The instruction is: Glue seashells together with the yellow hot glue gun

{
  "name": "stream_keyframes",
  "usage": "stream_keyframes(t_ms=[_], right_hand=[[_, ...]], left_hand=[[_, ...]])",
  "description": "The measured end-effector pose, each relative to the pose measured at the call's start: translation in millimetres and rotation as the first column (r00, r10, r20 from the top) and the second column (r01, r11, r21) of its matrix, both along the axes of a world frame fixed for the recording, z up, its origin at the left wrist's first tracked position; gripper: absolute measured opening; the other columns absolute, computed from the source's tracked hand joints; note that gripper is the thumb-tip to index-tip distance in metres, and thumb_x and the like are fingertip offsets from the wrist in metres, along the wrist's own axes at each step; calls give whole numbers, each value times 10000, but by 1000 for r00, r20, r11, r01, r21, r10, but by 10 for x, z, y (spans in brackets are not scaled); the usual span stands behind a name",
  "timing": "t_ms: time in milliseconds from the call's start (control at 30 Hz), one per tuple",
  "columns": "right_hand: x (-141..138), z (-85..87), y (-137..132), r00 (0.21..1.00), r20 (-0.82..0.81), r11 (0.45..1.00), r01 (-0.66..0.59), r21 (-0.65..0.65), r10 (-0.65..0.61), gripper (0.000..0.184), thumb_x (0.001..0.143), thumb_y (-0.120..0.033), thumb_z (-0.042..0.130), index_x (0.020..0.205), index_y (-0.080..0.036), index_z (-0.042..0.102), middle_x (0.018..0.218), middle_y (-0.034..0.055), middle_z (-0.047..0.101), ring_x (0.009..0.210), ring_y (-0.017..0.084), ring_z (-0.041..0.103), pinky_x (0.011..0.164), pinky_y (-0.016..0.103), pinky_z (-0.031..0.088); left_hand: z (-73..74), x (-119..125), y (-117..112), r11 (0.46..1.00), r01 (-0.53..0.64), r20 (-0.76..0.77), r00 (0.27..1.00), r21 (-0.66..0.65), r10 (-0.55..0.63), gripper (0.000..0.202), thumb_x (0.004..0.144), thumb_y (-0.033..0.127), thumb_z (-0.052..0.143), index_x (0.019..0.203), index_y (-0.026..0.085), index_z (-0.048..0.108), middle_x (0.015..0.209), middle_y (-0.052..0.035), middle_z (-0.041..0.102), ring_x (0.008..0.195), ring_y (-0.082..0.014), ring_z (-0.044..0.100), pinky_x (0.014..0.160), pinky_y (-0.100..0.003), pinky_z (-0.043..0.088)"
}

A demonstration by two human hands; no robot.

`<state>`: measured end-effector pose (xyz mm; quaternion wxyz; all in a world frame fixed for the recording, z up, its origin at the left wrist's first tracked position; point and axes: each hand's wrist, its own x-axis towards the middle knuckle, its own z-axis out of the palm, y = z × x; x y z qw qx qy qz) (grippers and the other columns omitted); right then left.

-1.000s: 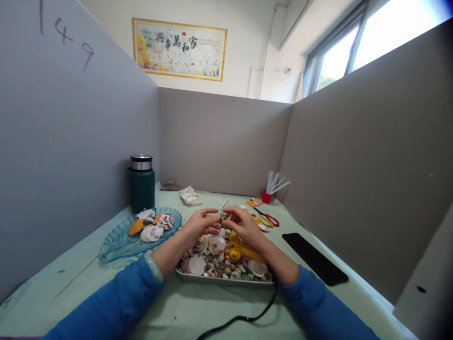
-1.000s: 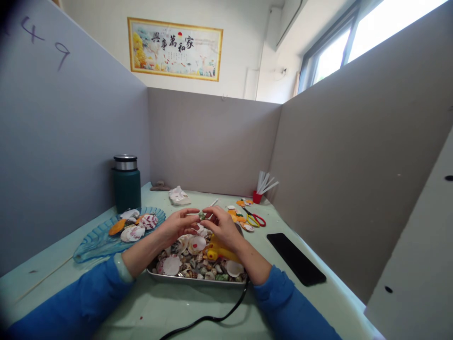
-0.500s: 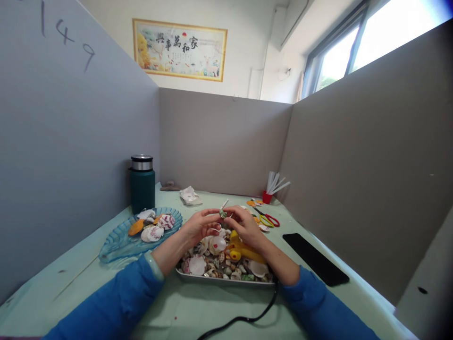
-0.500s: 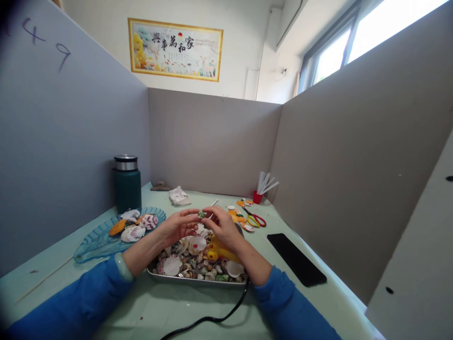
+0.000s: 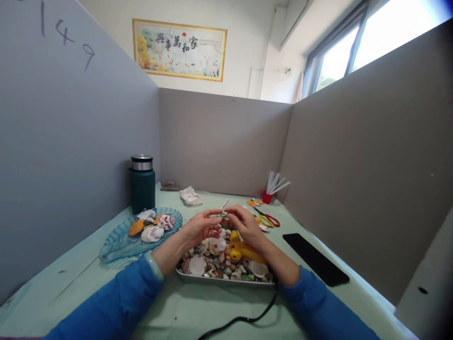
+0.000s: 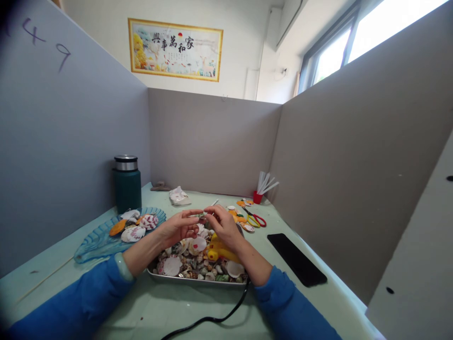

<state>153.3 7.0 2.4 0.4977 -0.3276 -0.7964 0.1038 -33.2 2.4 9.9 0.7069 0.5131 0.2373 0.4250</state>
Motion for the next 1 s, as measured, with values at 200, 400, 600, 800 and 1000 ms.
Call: stream_keyframes(t_ms=[200, 400, 600, 800, 1000], right_hand=[[0, 37, -57, 1000, 6, 1000, -9, 17, 9, 210, 882, -332, 472, 964, -195, 608, 893, 56, 585, 779, 152, 529, 713, 281, 432], [-4, 92, -108, 980, 161, 993, -119, 17, 115, 250, 821, -319, 582, 1049, -221, 616, 975, 57, 552, 804, 142, 525, 719, 274, 444], [-9, 81, -109, 982, 159, 994, -110, 20, 105, 292, 792, -303, 625, 1074, -229, 600, 1021, 58, 531, 897, 156, 525, 782, 286, 441], [-18, 72, -109, 974, 178, 989, -149, 22, 143, 270, 784, -314, 632, 1033, -218, 596, 1029, 62, 530, 903, 161, 521, 792, 296, 442], [-24, 92, -138, 959, 217, 980, -196, 32, 185, 215, 801, -253, 608, 1010, -207, 599, 1036, 69, 526, 953, 168, 509, 818, 297, 433]], left_hand=[[-9, -8, 12, 1000, -14, -9, 1000, -17, 14, 420, 690, 240, 716, 1080, 176, 573, 909, -73, 653, 596, -83, 588, 588, -230, 475], [-25, -11, 18, 999, 30, -7, 1000, 14, -30, 391, 692, 244, 715, 1053, 161, 589, 793, -42, 630, 608, -95, 587, 600, -239, 478], [-25, -6, 20, 999, 25, -22, 999, 29, -25, 372, 700, 244, 708, 1047, 157, 605, 920, -77, 630, 662, -103, 600, 603, -232, 488], [-15, -6, 11, 999, 33, -25, 999, 29, -32, 376, 693, 227, 715, 1051, 179, 612, 930, -56, 632, 666, -92, 610, 626, -226, 490], [-25, -14, 14, 997, 61, -10, 998, 47, -60, 389, 703, 215, 706, 1076, 173, 606, 961, -56, 628, 679, -88, 611, 650, -222, 488]])
